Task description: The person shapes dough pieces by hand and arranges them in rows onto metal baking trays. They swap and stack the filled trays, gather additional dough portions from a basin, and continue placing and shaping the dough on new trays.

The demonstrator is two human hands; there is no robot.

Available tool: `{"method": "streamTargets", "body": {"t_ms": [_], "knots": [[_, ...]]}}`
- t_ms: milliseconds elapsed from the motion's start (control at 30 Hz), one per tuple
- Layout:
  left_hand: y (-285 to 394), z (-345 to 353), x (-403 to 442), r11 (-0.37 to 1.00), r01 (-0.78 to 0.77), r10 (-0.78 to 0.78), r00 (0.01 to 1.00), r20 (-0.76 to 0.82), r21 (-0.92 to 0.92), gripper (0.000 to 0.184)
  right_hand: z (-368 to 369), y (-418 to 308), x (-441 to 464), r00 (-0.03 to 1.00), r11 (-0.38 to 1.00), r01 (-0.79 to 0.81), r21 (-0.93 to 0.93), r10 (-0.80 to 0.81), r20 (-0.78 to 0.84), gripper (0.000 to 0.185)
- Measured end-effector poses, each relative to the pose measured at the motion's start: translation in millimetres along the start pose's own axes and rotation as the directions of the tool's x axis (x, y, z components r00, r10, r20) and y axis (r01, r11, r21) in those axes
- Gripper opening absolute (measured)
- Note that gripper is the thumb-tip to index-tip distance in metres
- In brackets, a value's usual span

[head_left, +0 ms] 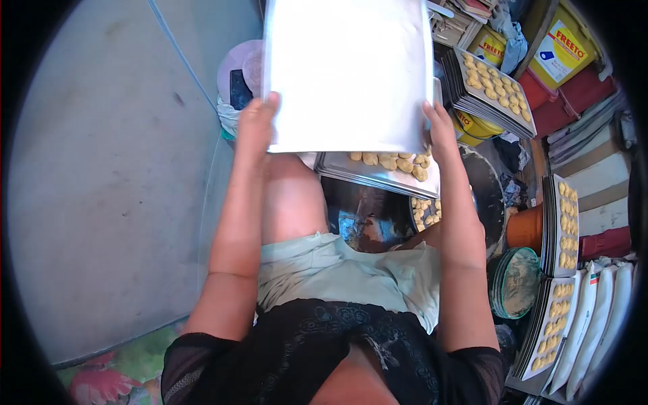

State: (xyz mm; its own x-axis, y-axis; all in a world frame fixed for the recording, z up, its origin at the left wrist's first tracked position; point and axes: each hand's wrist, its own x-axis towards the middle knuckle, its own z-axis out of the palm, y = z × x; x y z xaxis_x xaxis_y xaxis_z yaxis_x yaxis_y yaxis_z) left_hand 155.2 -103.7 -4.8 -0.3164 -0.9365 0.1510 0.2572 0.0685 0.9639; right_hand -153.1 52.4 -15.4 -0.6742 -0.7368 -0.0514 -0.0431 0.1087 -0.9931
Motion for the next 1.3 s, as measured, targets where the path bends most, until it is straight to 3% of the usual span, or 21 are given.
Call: {"method": "streamTargets", "body": {"t_ms": [33,67,133,167,233,333,433,467,567,600,633,700,800,867,900,933,1033,1067,1167,1200,1300], "knots": [[-21,8,6,0.999,0.021,-0.024,0.998,0.057,0.044,0.042,-15,26,12,0.99,0.992,0.124,0.013,-0.123,-0.067,0.028],[-41,19,10,0.996,0.035,-0.043,0.994,0.098,0.081,0.042,-31,40,14,0.985,0.995,0.093,-0.027,-0.096,-0.141,0.024],[-77,37,20,0.979,0.018,-0.054,0.983,0.173,0.201,0.042,-53,74,16,0.918,0.946,0.262,-0.19,-0.305,-0.253,0.03],[-93,42,26,0.959,-0.013,-0.048,0.977,0.208,0.283,0.043,-64,89,17,0.926,0.956,0.204,-0.209,-0.258,-0.277,0.032],[-113,48,33,0.889,-0.07,-0.047,0.969,0.241,0.453,0.045,-80,101,10,0.907,0.846,0.174,-0.503,-0.337,-0.253,0.035],[-132,51,31,0.741,-0.106,-0.056,0.974,0.219,0.663,0.049,-84,125,6,0.927,0.838,0.121,-0.532,-0.287,-0.24,0.04],[-167,47,24,0.656,-0.272,0.137,0.96,0.244,0.704,0.051,-77,140,3,0.935,0.689,-0.011,-0.725,-0.251,-0.253,0.044],[-174,40,29,0.714,-0.079,-0.216,0.92,0.327,0.696,0.055,-74,142,-3,0.941,0.658,-0.078,-0.749,-0.2,-0.273,0.047],[-169,33,36,0.743,-0.064,-0.259,0.89,0.375,0.666,0.053,-90,162,9,0.948,0.655,-0.085,-0.751,-0.18,-0.264,0.049],[-162,31,47,0.758,-0.031,-0.273,0.892,0.36,0.652,0.045,-96,170,11,0.949,0.717,-0.054,-0.695,-0.18,-0.26,0.049],[-169,26,66,0.73,-0.082,-0.253,0.89,0.38,0.678,0.042,-92,163,7,0.951,0.723,-0.085,-0.686,-0.148,-0.273,0.05],[-185,14,109,0.669,-0.176,-0.224,0.878,0.422,0.722,0.037,-97,171,10,0.953,0.773,-0.04,-0.633,-0.161,-0.257,0.049],[-215,11,159,0.418,-0.201,-0.324,0.878,0.352,0.886,0.035,-100,175,13,0.967,0.856,0.003,-0.517,-0.134,-0.216,0.044],[-228,13,161,0.641,0.224,-0.577,0.771,0.269,0.734,0.041,-97,167,10,0.972,0.836,-0.002,-0.548,-0.127,-0.199,0.043],[-233,15,163,0.67,0.435,-0.684,0.677,0.272,0.602,0.046,-94,163,9,0.97,0.807,0.008,-0.59,-0.149,-0.19,0.042],[-234,18,167,0.623,0.336,-0.704,0.635,0.318,0.707,0.055,-93,161,8,0.971,0.818,0.003,-0.576,-0.139,-0.192,0.042],[-231,31,163,0.629,0.241,-0.648,0.688,0.327,0.739,0.053,-91,161,7,0.973,0.837,-0.005,-0.548,-0.122,-0.195,0.042],[-251,36,164,0.617,0.129,-0.584,0.736,0.342,0.776,0.052,-93,163,8,0.973,0.834,-0.001,-0.552,-0.126,-0.192,0.041],[-230,31,154,0.694,0.227,-0.558,0.77,0.31,0.683,0.05,-94,164,8,0.971,0.815,-0.007,-0.579,-0.132,-0.198,0.041],[-231,29,156,0.689,0.143,-0.513,0.789,0.338,0.711,0.05,-94,164,7,0.97,0.819,-0.005,-0.574,-0.136,-0.203,0.041],[-231,21,160,0.717,0.1,-0.524,0.731,0.438,0.69,0.052,-92,165,7,0.966,0.809,-0.005,-0.587,-0.149,-0.213,0.041]]}}
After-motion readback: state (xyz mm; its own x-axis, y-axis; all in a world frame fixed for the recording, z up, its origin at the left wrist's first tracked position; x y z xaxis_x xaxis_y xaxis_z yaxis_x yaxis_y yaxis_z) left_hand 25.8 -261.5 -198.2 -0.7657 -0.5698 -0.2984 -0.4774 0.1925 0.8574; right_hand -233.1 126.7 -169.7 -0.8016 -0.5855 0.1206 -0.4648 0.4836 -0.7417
